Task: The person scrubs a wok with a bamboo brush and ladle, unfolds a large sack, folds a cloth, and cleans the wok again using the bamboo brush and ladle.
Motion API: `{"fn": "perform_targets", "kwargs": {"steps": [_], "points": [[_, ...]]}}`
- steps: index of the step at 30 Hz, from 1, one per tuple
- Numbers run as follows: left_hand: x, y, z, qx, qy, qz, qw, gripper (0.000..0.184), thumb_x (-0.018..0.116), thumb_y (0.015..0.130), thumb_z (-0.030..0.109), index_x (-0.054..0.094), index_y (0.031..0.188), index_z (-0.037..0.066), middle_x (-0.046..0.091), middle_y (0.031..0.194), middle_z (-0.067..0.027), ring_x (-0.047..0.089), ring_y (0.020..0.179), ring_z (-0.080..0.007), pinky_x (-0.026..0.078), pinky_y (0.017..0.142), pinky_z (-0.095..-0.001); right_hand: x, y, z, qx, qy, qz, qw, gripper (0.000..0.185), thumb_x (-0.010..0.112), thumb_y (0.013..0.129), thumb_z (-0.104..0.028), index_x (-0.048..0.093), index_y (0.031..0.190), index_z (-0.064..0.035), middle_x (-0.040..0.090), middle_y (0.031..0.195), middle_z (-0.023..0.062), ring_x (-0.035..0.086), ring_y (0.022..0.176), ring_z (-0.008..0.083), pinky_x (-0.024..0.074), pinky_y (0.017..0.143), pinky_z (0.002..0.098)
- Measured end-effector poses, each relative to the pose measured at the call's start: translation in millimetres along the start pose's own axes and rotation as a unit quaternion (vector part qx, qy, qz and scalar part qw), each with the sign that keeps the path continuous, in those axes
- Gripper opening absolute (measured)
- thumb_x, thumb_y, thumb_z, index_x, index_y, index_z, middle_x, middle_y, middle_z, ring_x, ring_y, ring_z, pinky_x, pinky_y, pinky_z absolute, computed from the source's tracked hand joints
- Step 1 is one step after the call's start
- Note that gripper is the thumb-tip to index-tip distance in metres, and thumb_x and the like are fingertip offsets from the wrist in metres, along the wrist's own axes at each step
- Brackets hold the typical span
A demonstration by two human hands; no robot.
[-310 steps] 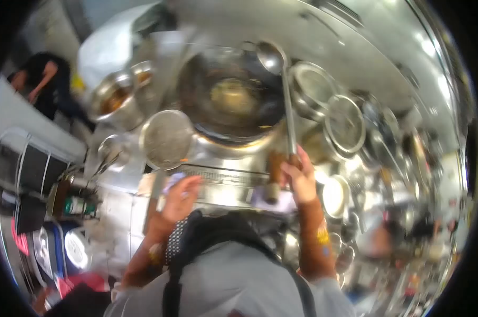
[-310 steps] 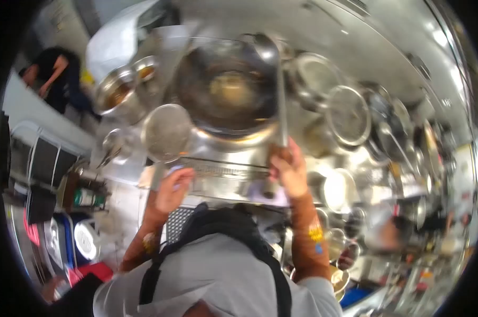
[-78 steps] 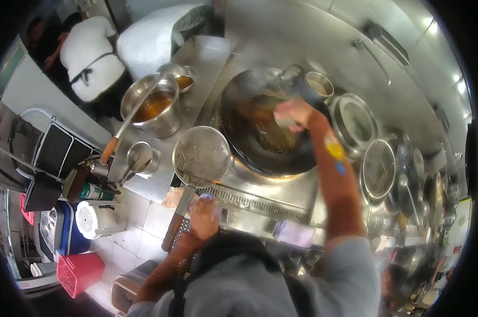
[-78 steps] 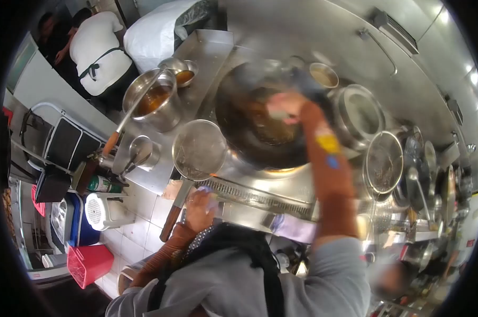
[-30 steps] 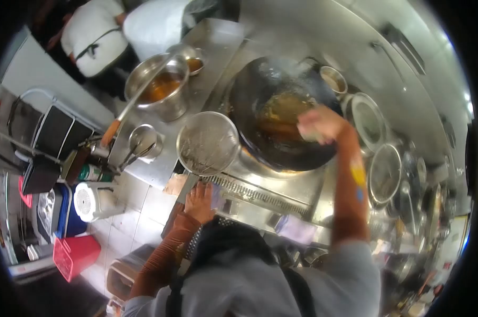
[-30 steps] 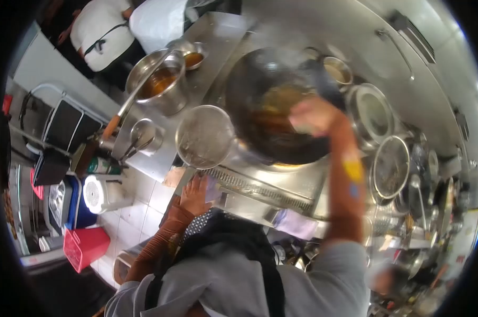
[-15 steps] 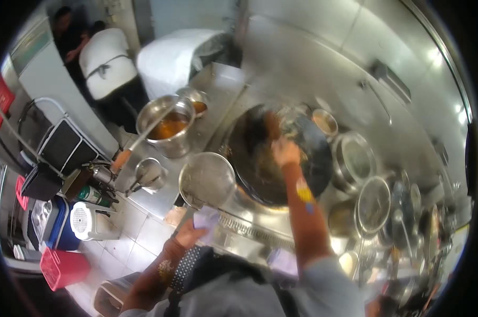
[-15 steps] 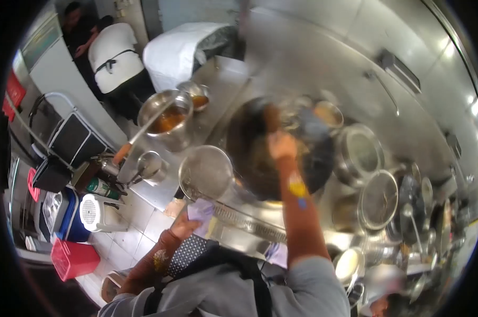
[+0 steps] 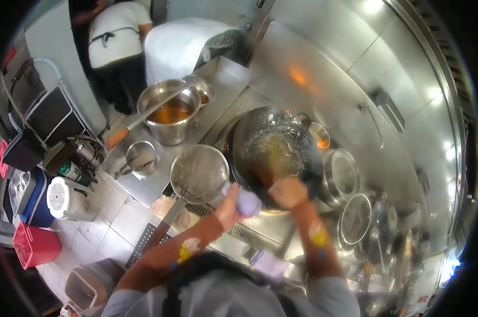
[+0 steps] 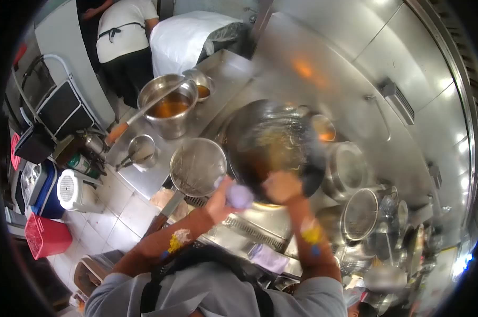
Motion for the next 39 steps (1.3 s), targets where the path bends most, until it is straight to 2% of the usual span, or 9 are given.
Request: {"fn": "perform_targets", "kwargs": {"steps": [1, 3, 6, 9, 14, 18, 22, 33, 39], "points": [[1, 1, -12, 0.004, 0.003, -0.003, 1.0, 0.054, 0.045, 0.1, 0.053, 0.048, 0.133, 0.011, 0.063, 0.121, -0.0095, 0.061, 0.114, -0.0249, 0.053, 0.092, -0.0464, 23, 11, 42, 0.08, -0.002, -0.173, 0.982, 0.031, 0.062, 0.084, -0.037, 0.074, 0.091, -0.01, 0.069, 0.097, 0.0205, 0.066, 0.096, 0.0409, 0.0506, 0.089, 0.0493], [3, 13, -22, 0.032, 0.134, 0.027, 0.99, 0.053, 0.054, 0.095, 0.055, 0.055, 0.125, 0.012, 0.064, 0.117, -0.007, 0.063, 0.109, -0.0237, 0.054, 0.09, -0.0459, 36, 47, 113, 0.273, 0.122, -0.054, 0.953, 0.029, 0.061, 0.083, -0.036, 0.075, 0.091, -0.0103, 0.07, 0.092, 0.0205, 0.066, 0.091, 0.0412, 0.0519, 0.084, 0.0497], [10, 17, -41, 0.021, 0.181, 0.044, 0.982, 0.055, 0.07, 0.085, 0.053, 0.063, 0.113, 0.005, 0.066, 0.104, -0.0056, 0.065, 0.097, -0.0224, 0.057, 0.076, -0.0404, 81, 52, 93, 0.22, 0.102, 0.044, 0.969, 0.027, 0.061, 0.084, -0.034, 0.074, 0.091, -0.0114, 0.07, 0.095, 0.0198, 0.066, 0.091, 0.0408, 0.0515, 0.083, 0.0503], [24, 6, -43, -0.078, 0.18, 0.099, 0.976, 0.055, 0.074, 0.081, 0.051, 0.065, 0.107, 0.003, 0.066, 0.103, -0.0079, 0.064, 0.089, -0.0199, 0.055, 0.065, -0.0348, 23, -20, 6, 0.15, 0.059, -0.109, 0.981, 0.027, 0.061, 0.084, -0.033, 0.071, 0.099, -0.0131, 0.069, 0.099, 0.0188, 0.064, 0.097, 0.0407, 0.0504, 0.087, 0.0507], [3, 42, -49, 0.099, 0.221, 0.168, 0.956, 0.036, 0.068, 0.079, 0.033, 0.069, 0.088, -0.002, 0.065, 0.072, -0.011, 0.062, 0.061, -0.022, 0.049, 0.054, -0.0388, 6, -31, 119, 0.138, -0.091, -0.214, 0.963, 0.03, 0.061, 0.085, -0.033, 0.074, 0.096, -0.0079, 0.07, 0.088, 0.0202, 0.068, 0.089, 0.039, 0.0553, 0.081, 0.0477], [-20, 52, -2, 0.22, 0.391, 0.246, 0.859, 0.031, 0.066, 0.076, 0.022, 0.063, 0.073, -0.009, 0.063, 0.066, -0.0132, 0.062, 0.056, -0.0224, 0.048, 0.053, -0.0395, 54, 5, 146, 0.243, -0.121, -0.08, 0.959, 0.027, 0.057, 0.088, -0.029, 0.073, 0.093, -0.008, 0.071, 0.084, 0.0196, 0.069, 0.088, 0.0396, 0.0564, 0.078, 0.0477], [-2, 34, 56, 0.162, 0.355, 0.195, 0.9, 0.026, 0.066, 0.076, 0.019, 0.062, 0.074, -0.006, 0.062, 0.066, -0.0122, 0.061, 0.057, -0.0217, 0.048, 0.051, -0.0407, 71, -44, 128, 0.193, -0.066, -0.075, 0.976, 0.046, 0.056, 0.092, -0.033, 0.056, 0.133, -0.0119, 0.07, 0.085, 0.0212, 0.07, 0.082, 0.0379, 0.0547, 0.08, 0.0499], [0, 33, 55, 0.072, 0.263, 0.221, 0.936, 0.031, 0.071, 0.079, 0.023, 0.061, 0.09, -0.004, 0.063, 0.084, -0.0132, 0.065, 0.072, -0.0256, 0.051, 0.05, -0.0407, 45, 78, 125, 0.402, 0.163, 0.205, 0.878, 0.034, 0.056, 0.088, -0.037, 0.071, 0.098, -0.0081, 0.07, 0.09, 0.0216, 0.068, 0.084, 0.0422, 0.0548, 0.076, 0.0511], [-13, 38, 13, 0.106, 0.294, 0.063, 0.948, 0.032, 0.07, 0.083, 0.025, 0.061, 0.096, -0.003, 0.065, 0.087, -0.0101, 0.064, 0.073, -0.0188, 0.052, 0.058, -0.0378, 45, 39, -5, 0.162, 0.164, 0.028, 0.973, 0.034, 0.06, 0.087, -0.032, 0.067, 0.115, -0.0131, 0.069, 0.094, 0.0228, 0.067, 0.088, 0.042, 0.0534, 0.082, 0.0505]]}}
Point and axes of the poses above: each hand's wrist, its own y-axis towards the middle knuckle, its own x-axis out of the palm, z = x × y, the point moved 5 cm from there along y, towards the middle knuckle
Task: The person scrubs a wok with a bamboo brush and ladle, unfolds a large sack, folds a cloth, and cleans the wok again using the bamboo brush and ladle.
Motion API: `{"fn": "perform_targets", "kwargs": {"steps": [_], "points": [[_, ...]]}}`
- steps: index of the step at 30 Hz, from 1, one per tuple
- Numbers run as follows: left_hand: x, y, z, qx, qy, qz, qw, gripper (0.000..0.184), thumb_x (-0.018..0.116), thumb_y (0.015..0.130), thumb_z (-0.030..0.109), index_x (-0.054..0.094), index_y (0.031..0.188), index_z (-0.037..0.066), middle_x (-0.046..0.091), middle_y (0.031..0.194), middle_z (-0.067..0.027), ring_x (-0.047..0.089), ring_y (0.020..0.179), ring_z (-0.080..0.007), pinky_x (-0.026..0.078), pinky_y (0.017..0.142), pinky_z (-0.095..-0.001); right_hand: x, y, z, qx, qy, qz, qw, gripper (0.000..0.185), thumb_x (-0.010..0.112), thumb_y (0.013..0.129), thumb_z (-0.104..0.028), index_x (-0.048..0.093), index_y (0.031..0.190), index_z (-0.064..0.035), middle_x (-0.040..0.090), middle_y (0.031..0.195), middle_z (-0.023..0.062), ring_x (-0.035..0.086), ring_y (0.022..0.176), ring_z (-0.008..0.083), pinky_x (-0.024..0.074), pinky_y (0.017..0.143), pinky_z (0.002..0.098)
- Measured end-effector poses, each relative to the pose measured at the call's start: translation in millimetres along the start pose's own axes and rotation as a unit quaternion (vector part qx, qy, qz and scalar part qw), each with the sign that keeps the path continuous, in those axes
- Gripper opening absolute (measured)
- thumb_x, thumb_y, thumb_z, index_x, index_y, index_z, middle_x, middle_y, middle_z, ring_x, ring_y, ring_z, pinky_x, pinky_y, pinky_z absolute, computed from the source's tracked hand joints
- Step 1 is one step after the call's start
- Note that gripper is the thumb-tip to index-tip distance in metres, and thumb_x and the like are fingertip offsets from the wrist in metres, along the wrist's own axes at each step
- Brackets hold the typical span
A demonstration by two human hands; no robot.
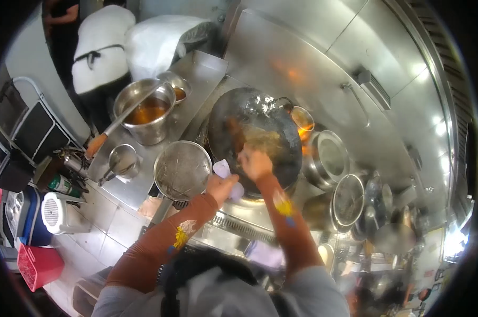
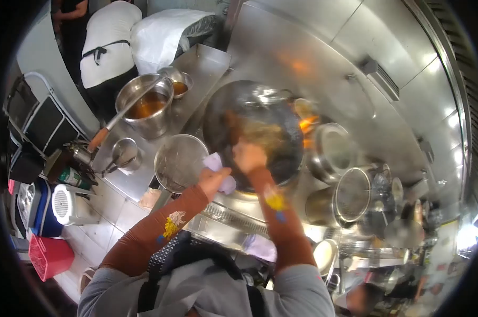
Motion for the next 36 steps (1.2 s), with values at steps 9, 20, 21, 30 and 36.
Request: {"fn": "perform_targets", "kwargs": {"steps": [9, 20, 21, 30, 36], "points": [[19, 1, 3, 0.111, -0.014, 0.099, 0.989, 0.005, 0.062, 0.082, 0.005, 0.059, 0.081, 0.001, 0.058, 0.071, -0.0051, 0.059, 0.056, -0.0178, 0.048, 0.047, -0.0344, -84, 13, 134, 0.031, -0.31, -0.173, 0.934, 0.027, 0.062, 0.086, -0.031, 0.073, 0.097, -0.0092, 0.071, 0.093, 0.0171, 0.069, 0.089, 0.0373, 0.0548, 0.078, 0.0485], [7, 3, 10, -0.059, -0.056, 0.078, 0.994, 0.025, 0.064, 0.082, 0.014, 0.053, 0.104, 0.011, 0.057, 0.086, -0.0049, 0.062, 0.073, -0.0219, 0.049, 0.048, -0.0402, -73, 41, 153, 0.101, -0.175, -0.107, 0.974, 0.038, 0.06, 0.088, -0.034, 0.067, 0.118, -0.013, 0.069, 0.11, 0.0176, 0.067, 0.102, 0.0327, 0.0534, 0.089, 0.0457], [5, 6, 6, -0.068, -0.047, 0.089, 0.993, 0.025, 0.064, 0.082, 0.013, 0.054, 0.104, 0.01, 0.057, 0.086, -0.0051, 0.062, 0.073, -0.022, 0.049, 0.049, -0.0403, -63, 65, 146, 0.125, -0.064, -0.063, 0.988, 0.039, 0.061, 0.087, -0.035, 0.068, 0.118, -0.0136, 0.069, 0.111, 0.0167, 0.067, 0.102, 0.0333, 0.0533, 0.089, 0.0454], [-31, 31, 4, 0.143, 0.086, 0.156, 0.973, 0.015, 0.063, 0.075, 0.011, 0.062, 0.077, -0.004, 0.059, 0.071, -0.0064, 0.056, 0.058, -0.0161, 0.043, 0.05, -0.0358, -55, -55, 14, 0.032, 0.032, -0.013, 0.999, 0.04, 0.061, 0.086, -0.039, 0.069, 0.117, -0.0139, 0.069, 0.108, 0.0157, 0.064, 0.103, 0.0367, 0.0506, 0.092, 0.0448], [-34, -17, 62, 0.175, 0.122, 0.141, 0.967, 0.013, 0.061, 0.074, 0.009, 0.061, 0.076, -0.004, 0.055, 0.064, -0.0037, 0.054, 0.057, -0.0148, 0.042, 0.05, -0.0344, -68, -207, 90, 0.098, 0.118, 0.314, 0.937, 0.042, 0.071, 0.087, -0.03, 0.067, 0.12, -0.0051, 0.068, 0.115, 0.0183, 0.067, 0.1, 0.0337, 0.0535, 0.085, 0.0376]]}}
Point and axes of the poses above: each hand's wrist, its own y-axis towards the middle knuckle, its own x-axis out of the palm, z = x × y, the point moved 5 cm from there along y, towards the middle knuckle
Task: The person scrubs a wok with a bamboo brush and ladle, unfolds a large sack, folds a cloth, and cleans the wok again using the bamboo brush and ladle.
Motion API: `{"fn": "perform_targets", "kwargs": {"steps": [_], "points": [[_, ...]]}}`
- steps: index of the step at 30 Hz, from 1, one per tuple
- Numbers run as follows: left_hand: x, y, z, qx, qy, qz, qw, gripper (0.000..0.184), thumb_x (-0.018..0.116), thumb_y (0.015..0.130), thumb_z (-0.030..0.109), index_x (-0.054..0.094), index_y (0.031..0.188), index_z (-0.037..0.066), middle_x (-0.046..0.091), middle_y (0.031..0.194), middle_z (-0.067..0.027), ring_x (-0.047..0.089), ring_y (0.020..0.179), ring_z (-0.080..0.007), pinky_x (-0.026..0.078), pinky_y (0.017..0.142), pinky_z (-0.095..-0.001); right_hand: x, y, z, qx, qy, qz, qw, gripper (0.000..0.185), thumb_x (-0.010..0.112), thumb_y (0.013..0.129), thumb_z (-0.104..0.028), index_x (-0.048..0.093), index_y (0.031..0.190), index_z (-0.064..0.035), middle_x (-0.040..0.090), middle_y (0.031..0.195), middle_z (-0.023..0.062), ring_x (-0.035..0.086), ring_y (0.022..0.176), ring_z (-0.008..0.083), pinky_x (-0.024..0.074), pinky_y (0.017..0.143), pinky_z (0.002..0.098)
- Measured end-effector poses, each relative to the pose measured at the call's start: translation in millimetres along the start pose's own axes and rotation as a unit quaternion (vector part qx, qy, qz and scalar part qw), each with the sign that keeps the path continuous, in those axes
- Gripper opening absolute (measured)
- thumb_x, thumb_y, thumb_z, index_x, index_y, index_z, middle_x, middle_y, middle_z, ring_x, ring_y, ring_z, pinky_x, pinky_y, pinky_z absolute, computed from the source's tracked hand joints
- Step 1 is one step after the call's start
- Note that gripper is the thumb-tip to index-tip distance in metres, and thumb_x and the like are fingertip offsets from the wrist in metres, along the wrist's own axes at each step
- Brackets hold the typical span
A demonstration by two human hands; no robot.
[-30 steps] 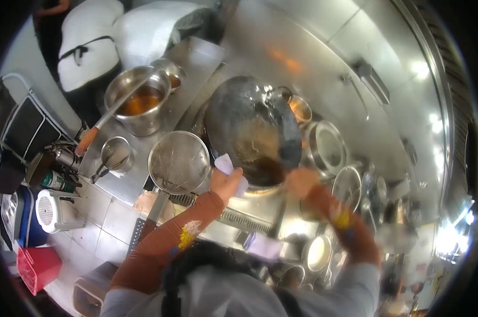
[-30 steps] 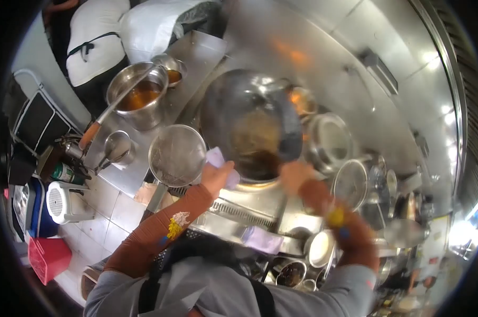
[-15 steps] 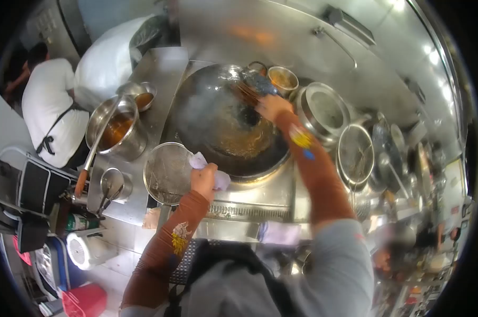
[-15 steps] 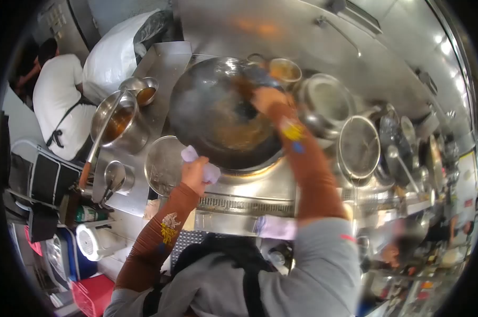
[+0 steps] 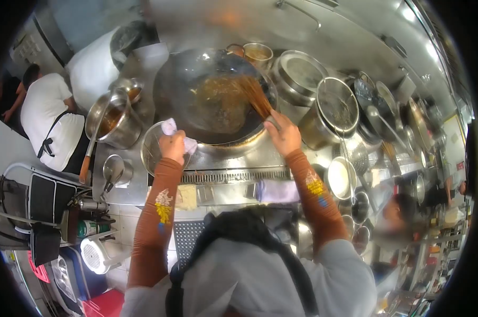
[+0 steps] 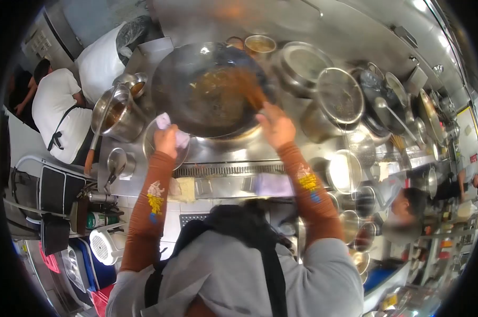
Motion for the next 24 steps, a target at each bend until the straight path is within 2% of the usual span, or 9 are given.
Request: {"fn": "perform_targets", "kwargs": {"steps": [5, 7, 9, 10, 11, 12, 17, 21, 24], "points": [[-16, -7, 45, 0.075, 0.096, -0.051, 0.991, 0.013, 0.061, 0.075, 0.011, 0.06, 0.077, -0.002, 0.056, 0.065, -0.0053, 0.056, 0.056, -0.0173, 0.043, 0.05, -0.0348, -33, -63, 49, 0.21, 0.168, 0.035, 0.962, 0.042, 0.07, 0.091, -0.028, 0.066, 0.12, 0.002, 0.068, 0.117, 0.0193, 0.066, 0.108, 0.0261, 0.0482, 0.096, 0.0347], [-19, -8, 60, 0.076, 0.152, -0.051, 0.984, 0.019, 0.063, 0.074, 0.015, 0.062, 0.08, -0.003, 0.058, 0.064, -0.0085, 0.057, 0.055, -0.0208, 0.046, 0.053, -0.0377, -53, -72, 36, 0.151, 0.147, 0.058, 0.976, 0.044, 0.068, 0.092, -0.027, 0.064, 0.12, 0.0066, 0.068, 0.115, 0.0217, 0.064, 0.107, 0.0241, 0.0465, 0.097, 0.0347], [-21, -20, 87, 0.058, 0.292, -0.042, 0.954, 0.041, 0.064, 0.072, 0.028, 0.064, 0.092, -0.007, 0.067, 0.082, -0.0254, 0.066, 0.078, -0.0408, 0.05, 0.076, -0.0462, -46, -84, 58, 0.176, 0.206, 0.059, 0.961, 0.048, 0.068, 0.092, -0.029, 0.061, 0.126, 0.0034, 0.069, 0.102, 0.015, 0.061, 0.081, 0.017, 0.044, 0.07, 0.0281], [-22, -21, 94, 0.157, 0.315, 0.001, 0.936, 0.043, 0.061, 0.074, 0.028, 0.063, 0.099, -0.006, 0.066, 0.093, -0.0304, 0.064, 0.092, -0.0467, 0.049, 0.084, -0.0472, -38, -90, 70, 0.217, 0.245, 0.055, 0.943, 0.05, 0.068, 0.092, -0.03, 0.059, 0.129, 0.0018, 0.069, 0.096, 0.0116, 0.059, 0.067, 0.0135, 0.0427, 0.056, 0.0248], [-25, -19, 97, 0.172, 0.315, 0.014, 0.933, 0.042, 0.06, 0.073, 0.026, 0.063, 0.101, -0.005, 0.066, 0.093, -0.0301, 0.063, 0.092, -0.0473, 0.049, 0.084, -0.0472, -39, -94, 67, 0.251, 0.274, 0.055, 0.927, 0.052, 0.067, 0.092, -0.031, 0.057, 0.132, 0.0002, 0.07, 0.089, 0.0082, 0.058, 0.054, 0.0099, 0.0415, 0.042, 0.0215], [-19, -19, 97, 0.185, 0.312, 0.017, 0.932, 0.041, 0.059, 0.073, 0.024, 0.063, 0.102, -0.005, 0.065, 0.094, -0.0299, 0.063, 0.092, -0.0479, 0.05, 0.083, -0.0472, -47, -102, 65, 0.315, 0.283, 0.046, 0.905, 0.052, 0.067, 0.092, -0.031, 0.057, 0.132, 0.0, 0.07, 0.09, 0.0082, 0.059, 0.055, 0.0107, 0.0421, 0.042, 0.0221], [-16, -23, 101, 0.319, 0.358, 0.007, 0.878, 0.037, 0.058, 0.073, 0.021, 0.063, 0.101, -0.002, 0.066, 0.094, -0.0276, 0.063, 0.092, -0.0456, 0.05, 0.082, -0.0506, -49, -77, 81, 0.307, 0.261, 0.041, 0.914, 0.052, 0.072, 0.089, -0.031, 0.06, 0.13, -0.0007, 0.069, 0.097, 0.0097, 0.06, 0.058, 0.0117, 0.0438, 0.042, 0.0234], [4, -57, 136, 0.288, 0.361, 0.03, 0.886, 0.039, 0.058, 0.074, 0.019, 0.066, 0.109, 0.003, 0.068, 0.1, -0.023, 0.064, 0.098, -0.0425, 0.049, 0.088, -0.0459, -13, -12, 116, 0.285, 0.268, 0.029, 0.92, 0.05, 0.073, 0.087, -0.029, 0.062, 0.126, -0.0004, 0.068, 0.096, 0.0055, 0.059, 0.063, 0.012, 0.0447, 0.044, 0.0254], [16, -75, 149, 0.279, 0.371, 0.012, 0.886, 0.039, 0.058, 0.075, 0.016, 0.065, 0.112, 0.003, 0.069, 0.104, -0.0203, 0.065, 0.102, -0.0378, 0.049, 0.09, -0.0411, 2, 35, 89, 0.327, 0.296, 0.041, 0.896, 0.046, 0.073, 0.087, -0.027, 0.063, 0.122, -0.0002, 0.064, 0.096, 0.0057, 0.059, 0.073, 0.0148, 0.0494, 0.048, 0.0311]]}}
Point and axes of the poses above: each hand's wrist, its own y-axis towards the middle knuckle, its own x-axis out of the palm, z = x × y, the point moved 5 cm from there along y, towards the middle knuckle
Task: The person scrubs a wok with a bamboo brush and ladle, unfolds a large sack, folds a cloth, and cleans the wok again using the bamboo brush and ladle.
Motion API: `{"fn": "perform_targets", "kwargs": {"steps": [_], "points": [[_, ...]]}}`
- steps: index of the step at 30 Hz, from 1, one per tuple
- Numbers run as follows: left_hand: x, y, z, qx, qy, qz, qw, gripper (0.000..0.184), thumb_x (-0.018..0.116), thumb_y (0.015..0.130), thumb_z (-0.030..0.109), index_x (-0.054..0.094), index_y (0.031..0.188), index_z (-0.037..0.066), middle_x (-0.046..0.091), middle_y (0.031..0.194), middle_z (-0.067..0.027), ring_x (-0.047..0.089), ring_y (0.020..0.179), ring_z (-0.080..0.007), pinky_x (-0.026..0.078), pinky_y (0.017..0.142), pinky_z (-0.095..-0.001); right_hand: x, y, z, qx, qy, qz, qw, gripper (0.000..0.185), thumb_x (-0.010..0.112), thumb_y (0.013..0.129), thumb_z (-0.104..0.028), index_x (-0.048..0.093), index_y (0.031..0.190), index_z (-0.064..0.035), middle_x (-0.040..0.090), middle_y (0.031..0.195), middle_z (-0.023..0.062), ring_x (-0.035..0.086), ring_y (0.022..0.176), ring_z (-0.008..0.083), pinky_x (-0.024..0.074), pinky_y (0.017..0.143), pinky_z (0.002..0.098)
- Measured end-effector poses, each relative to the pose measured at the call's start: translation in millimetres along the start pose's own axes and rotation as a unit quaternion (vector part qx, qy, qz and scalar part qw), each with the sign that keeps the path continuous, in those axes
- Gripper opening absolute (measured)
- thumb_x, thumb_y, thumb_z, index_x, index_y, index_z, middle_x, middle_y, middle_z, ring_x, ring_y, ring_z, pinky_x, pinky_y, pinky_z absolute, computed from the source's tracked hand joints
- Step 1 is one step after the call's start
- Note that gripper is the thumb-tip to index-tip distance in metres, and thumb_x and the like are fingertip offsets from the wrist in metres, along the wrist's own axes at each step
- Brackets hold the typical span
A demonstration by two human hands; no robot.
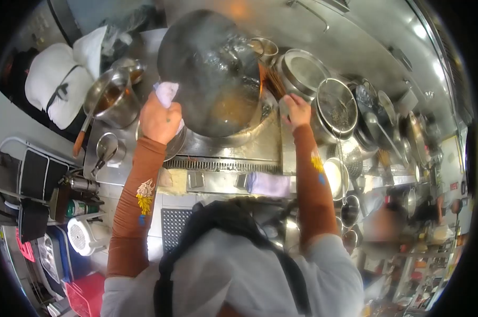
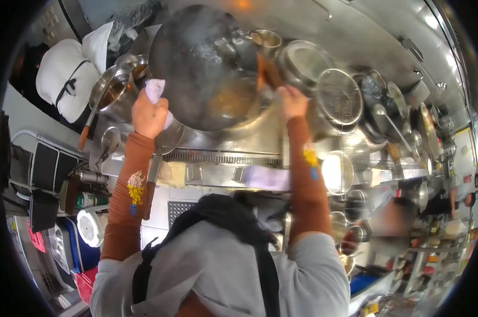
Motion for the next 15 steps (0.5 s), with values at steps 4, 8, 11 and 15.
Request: {"fn": "perform_targets", "kwargs": {"steps": [4, 8, 11, 15], "points": [[4, -13, 26, 0.084, -0.023, 0.033, 0.996, 0.033, 0.058, 0.074, 0.005, 0.067, 0.106, 0.007, 0.069, 0.102, -0.014, 0.066, 0.095, -0.0335, 0.051, 0.085, -0.0394, 32, 30, 9, 0.047, 0.004, -0.02, 0.999, 0.04, 0.073, 0.087, -0.025, 0.064, 0.119, -0.0024, 0.063, 0.099, 0.0049, 0.06, 0.08, 0.0174, 0.053, 0.053, 0.0336], [2, -30, 51, 0.193, -0.008, 0.054, 0.98, 0.036, 0.065, 0.07, 0.01, 0.067, 0.105, 0.016, 0.065, 0.097, -0.0122, 0.064, 0.085, -0.0353, 0.053, 0.074, -0.0429, 46, 19, 27, 0.028, 0.091, -0.013, 0.995, 0.037, 0.072, 0.087, -0.022, 0.063, 0.118, -0.0035, 0.065, 0.098, 0.0067, 0.06, 0.073, 0.0187, 0.0515, 0.05, 0.0332], [7, -54, 53, 0.162, -0.022, 0.031, 0.986, 0.058, 0.066, 0.072, 0.009, 0.051, 0.125, -0.008, 0.063, 0.099, -0.0207, 0.064, 0.085, -0.0372, 0.053, 0.074, -0.0442, 44, -4, 25, 0.027, 0.086, 0.029, 0.995, 0.036, 0.072, 0.088, -0.02, 0.062, 0.119, -0.0033, 0.066, 0.095, 0.0096, 0.062, 0.068, 0.0197, 0.0478, 0.046, 0.03], [13, -112, 37, 0.204, -0.005, 0.062, 0.977, 0.067, 0.07, 0.075, 0.014, 0.045, 0.132, -0.013, 0.062, 0.105, -0.0265, 0.063, 0.09, -0.0404, 0.052, 0.081, -0.0454, 37, -32, 32, 0.029, 0.103, 0.05, 0.993, 0.035, 0.071, 0.089, -0.019, 0.062, 0.118, -0.003, 0.067, 0.089, 0.0089, 0.061, 0.06, 0.0192, 0.0464, 0.045, 0.0286]]}}
Point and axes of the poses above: each hand's wrist, its own y-axis towards the middle knuckle, its own x-axis out of the palm, z = x × y, the point moved 5 cm from there along y, towards the middle knuckle
